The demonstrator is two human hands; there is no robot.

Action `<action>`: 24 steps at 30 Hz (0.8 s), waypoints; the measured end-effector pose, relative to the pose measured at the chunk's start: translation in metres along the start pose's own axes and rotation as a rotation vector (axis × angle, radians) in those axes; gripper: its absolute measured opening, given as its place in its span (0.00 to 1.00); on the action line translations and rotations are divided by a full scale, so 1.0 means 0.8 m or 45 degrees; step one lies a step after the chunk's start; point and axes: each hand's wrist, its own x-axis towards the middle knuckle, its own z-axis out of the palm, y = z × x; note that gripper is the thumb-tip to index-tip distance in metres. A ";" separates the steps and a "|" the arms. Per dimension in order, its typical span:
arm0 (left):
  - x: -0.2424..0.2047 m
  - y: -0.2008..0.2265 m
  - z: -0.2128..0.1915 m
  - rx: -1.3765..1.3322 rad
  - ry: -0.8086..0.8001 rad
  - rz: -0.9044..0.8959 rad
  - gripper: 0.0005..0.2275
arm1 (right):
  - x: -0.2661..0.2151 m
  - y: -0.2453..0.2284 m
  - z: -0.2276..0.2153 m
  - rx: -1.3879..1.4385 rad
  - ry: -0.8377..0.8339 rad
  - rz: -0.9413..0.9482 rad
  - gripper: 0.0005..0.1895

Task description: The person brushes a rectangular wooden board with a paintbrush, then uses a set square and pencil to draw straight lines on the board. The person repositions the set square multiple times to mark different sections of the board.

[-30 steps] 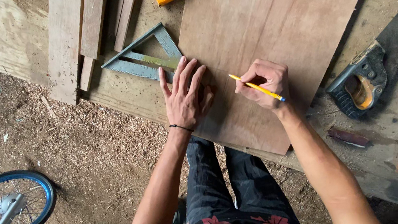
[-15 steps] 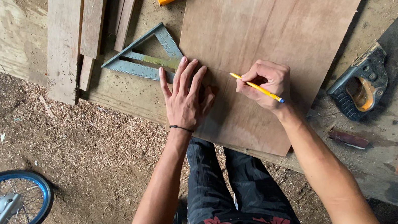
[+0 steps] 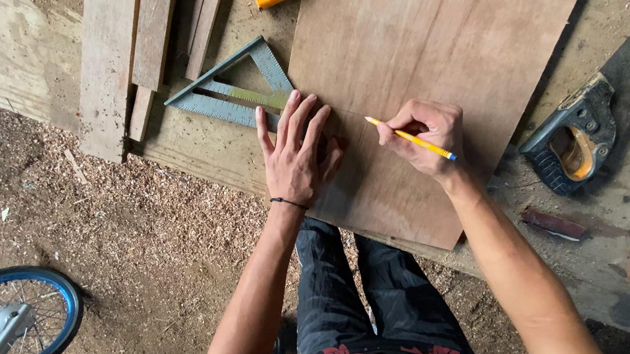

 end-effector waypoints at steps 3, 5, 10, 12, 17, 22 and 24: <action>-0.002 0.000 0.001 0.008 0.002 -0.002 0.27 | 0.001 -0.001 -0.002 0.337 -0.073 -0.168 0.16; -0.001 0.000 0.001 0.011 0.008 -0.001 0.27 | 0.003 -0.002 -0.002 0.279 -0.054 -0.168 0.15; -0.001 -0.001 0.002 0.003 0.004 -0.001 0.26 | 0.001 0.000 0.001 0.071 0.023 -0.133 0.16; -0.001 -0.001 0.002 0.009 0.003 -0.003 0.26 | 0.001 0.002 0.003 0.061 0.038 -0.125 0.16; -0.001 0.000 0.001 -0.005 -0.005 -0.006 0.27 | -0.002 0.005 0.003 0.085 0.013 -0.111 0.15; 0.000 0.001 -0.001 -0.017 0.007 0.002 0.27 | -0.001 0.004 0.002 0.104 0.010 -0.093 0.14; 0.001 0.002 -0.001 -0.005 0.008 0.004 0.27 | -0.002 0.003 0.002 0.081 0.022 -0.103 0.13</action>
